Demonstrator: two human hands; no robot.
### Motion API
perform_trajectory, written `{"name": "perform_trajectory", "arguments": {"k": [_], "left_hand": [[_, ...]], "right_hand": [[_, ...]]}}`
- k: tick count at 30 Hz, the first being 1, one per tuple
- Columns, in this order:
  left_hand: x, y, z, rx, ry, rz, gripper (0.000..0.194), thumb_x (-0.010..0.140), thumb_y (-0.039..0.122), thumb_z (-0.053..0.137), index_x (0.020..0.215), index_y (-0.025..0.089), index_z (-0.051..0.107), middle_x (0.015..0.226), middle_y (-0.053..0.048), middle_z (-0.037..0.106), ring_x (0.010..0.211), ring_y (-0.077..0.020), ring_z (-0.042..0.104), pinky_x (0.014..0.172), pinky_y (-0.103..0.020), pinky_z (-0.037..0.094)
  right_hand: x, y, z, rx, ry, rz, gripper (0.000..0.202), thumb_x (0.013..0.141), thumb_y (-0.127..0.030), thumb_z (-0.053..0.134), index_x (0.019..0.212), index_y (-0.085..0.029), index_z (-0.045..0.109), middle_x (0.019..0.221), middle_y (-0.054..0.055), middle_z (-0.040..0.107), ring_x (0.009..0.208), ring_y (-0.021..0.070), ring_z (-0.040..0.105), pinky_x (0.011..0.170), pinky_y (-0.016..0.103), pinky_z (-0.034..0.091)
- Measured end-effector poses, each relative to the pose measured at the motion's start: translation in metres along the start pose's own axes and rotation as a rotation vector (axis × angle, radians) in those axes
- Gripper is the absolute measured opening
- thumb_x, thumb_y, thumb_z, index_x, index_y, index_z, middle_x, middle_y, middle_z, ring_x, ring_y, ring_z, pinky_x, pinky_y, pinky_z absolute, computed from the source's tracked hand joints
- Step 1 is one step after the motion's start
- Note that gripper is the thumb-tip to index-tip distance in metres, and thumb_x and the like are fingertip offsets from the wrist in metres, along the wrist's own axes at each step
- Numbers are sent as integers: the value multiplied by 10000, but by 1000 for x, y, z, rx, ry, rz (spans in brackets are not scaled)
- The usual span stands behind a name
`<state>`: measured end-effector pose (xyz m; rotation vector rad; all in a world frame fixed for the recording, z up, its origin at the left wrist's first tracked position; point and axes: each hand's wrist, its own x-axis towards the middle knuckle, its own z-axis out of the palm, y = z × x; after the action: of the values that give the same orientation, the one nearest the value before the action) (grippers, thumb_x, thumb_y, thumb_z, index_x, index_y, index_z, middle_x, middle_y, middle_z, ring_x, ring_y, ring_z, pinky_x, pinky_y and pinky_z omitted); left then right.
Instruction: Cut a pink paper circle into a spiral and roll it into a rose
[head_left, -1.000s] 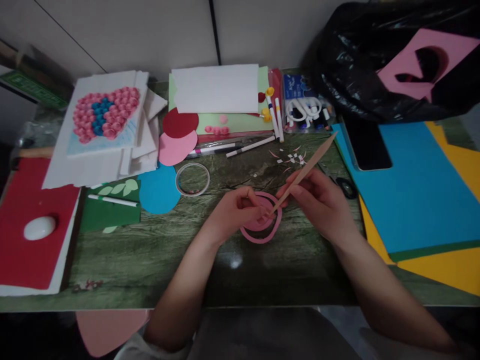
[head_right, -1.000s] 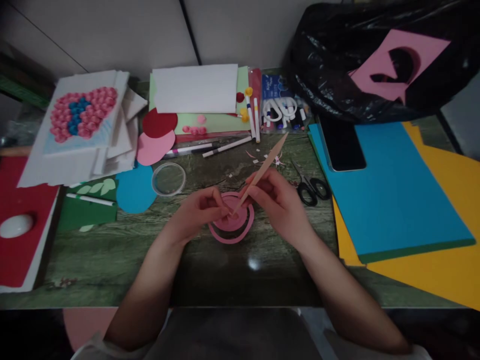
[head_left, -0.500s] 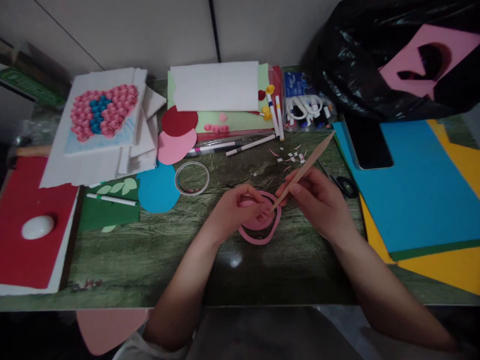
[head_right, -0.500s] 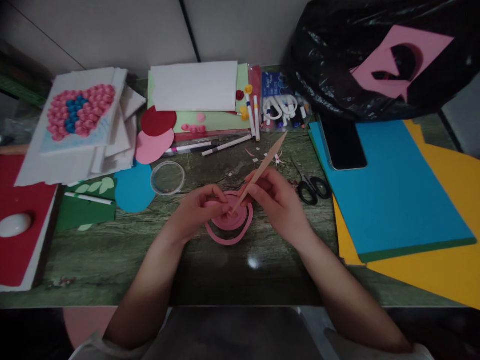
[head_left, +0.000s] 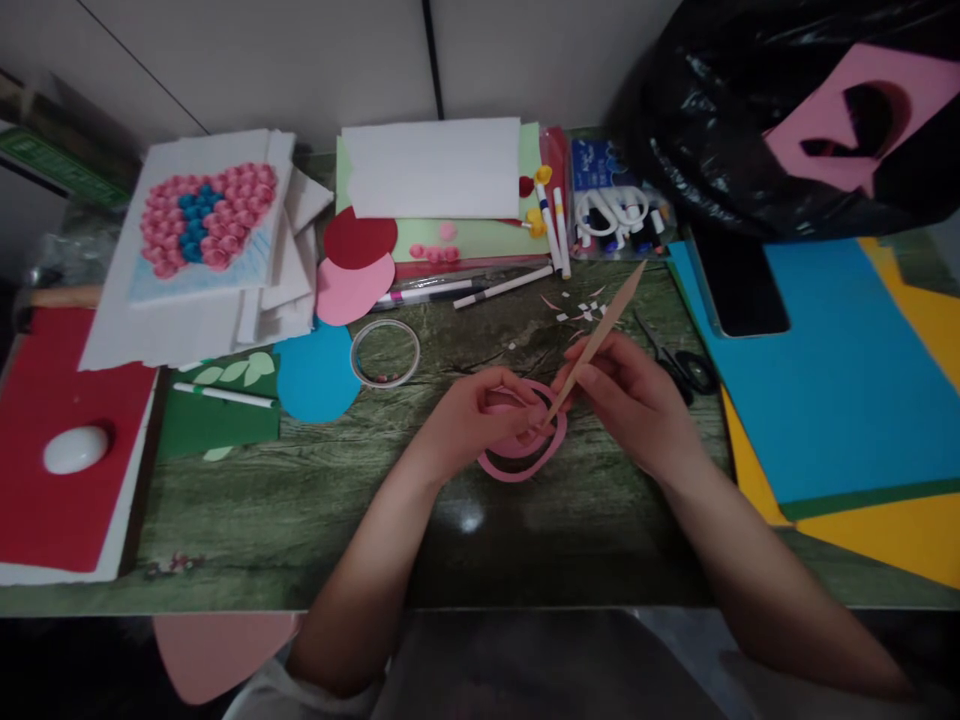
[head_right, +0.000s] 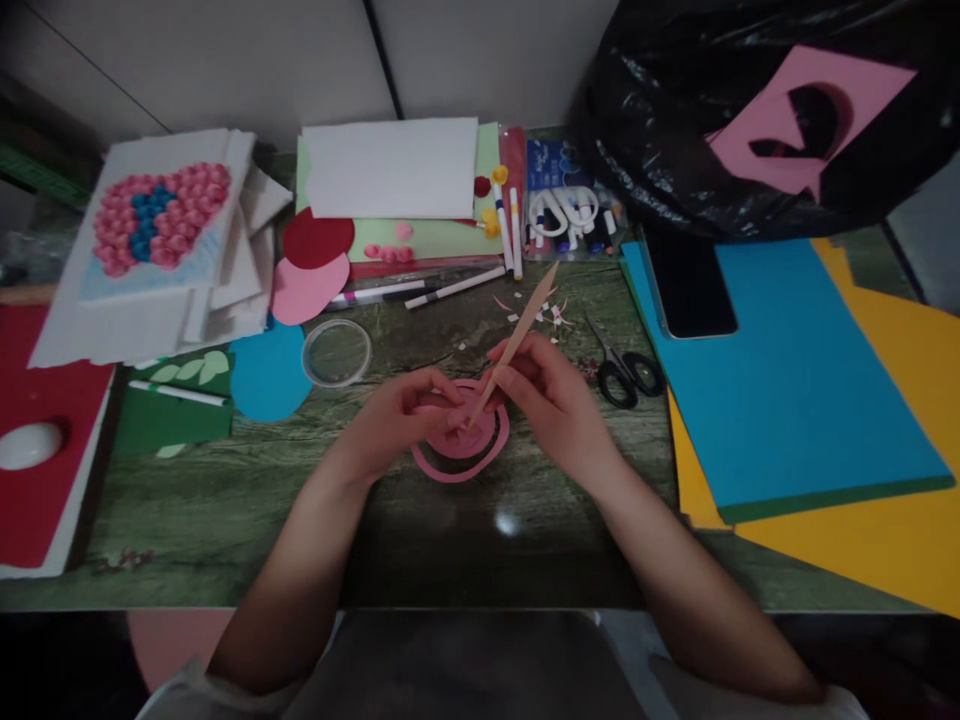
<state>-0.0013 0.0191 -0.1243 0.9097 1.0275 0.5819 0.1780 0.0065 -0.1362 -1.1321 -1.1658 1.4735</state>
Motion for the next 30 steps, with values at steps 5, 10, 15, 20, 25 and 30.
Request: {"name": "perform_trajectory", "arguments": {"k": [5, 10, 15, 20, 25, 30], "left_hand": [[-1, 0, -1, 116, 8, 63, 215, 599, 156, 742, 757, 155, 596, 743, 7, 686, 673, -109, 632, 646, -218, 486], [-1, -6, 0, 162, 3, 88, 293, 566, 118, 753, 812, 162, 597, 805, -13, 699, 740, -141, 655, 678, -249, 508], [-1, -9, 3, 151, 37, 125, 289, 580, 106, 741, 830, 169, 609, 790, -7, 697, 708, -135, 655, 655, -249, 517], [-1, -7, 4, 131, 61, 136, 275, 591, 100, 735, 828, 166, 611, 796, -10, 704, 734, -144, 663, 676, -256, 519], [-2, -5, 3, 126, 43, 141, 254, 610, 62, 711, 824, 164, 619, 828, -7, 710, 763, -135, 667, 705, -239, 514], [-2, -6, 2, 135, 39, 161, 192, 660, 105, 697, 829, 160, 624, 868, -22, 711, 795, -144, 666, 729, -250, 511]], "right_hand": [[0, 1, 2, -20, 63, -6, 73, 859, -289, 558, 929, -270, 564, 754, -25, 613, 653, 126, 619, 624, 288, 553], [0, 2, 6, -84, 120, -39, 66, 853, -287, 565, 919, -284, 569, 757, -23, 589, 656, 128, 604, 631, 292, 545], [-1, 0, 9, -140, 138, -82, 63, 854, -275, 563, 916, -276, 555, 756, -22, 579, 660, 128, 598, 640, 290, 536], [-3, -1, 10, -150, 158, -101, 69, 855, -276, 559, 923, -277, 547, 786, -14, 593, 692, 138, 612, 651, 302, 544], [-3, -2, 9, -184, 168, -117, 77, 857, -278, 561, 933, -281, 552, 765, -17, 608, 666, 139, 616, 624, 303, 541], [-4, -3, 11, -220, 195, -134, 83, 850, -290, 573, 931, -287, 556, 747, -14, 621, 653, 149, 622, 602, 310, 541]]}}
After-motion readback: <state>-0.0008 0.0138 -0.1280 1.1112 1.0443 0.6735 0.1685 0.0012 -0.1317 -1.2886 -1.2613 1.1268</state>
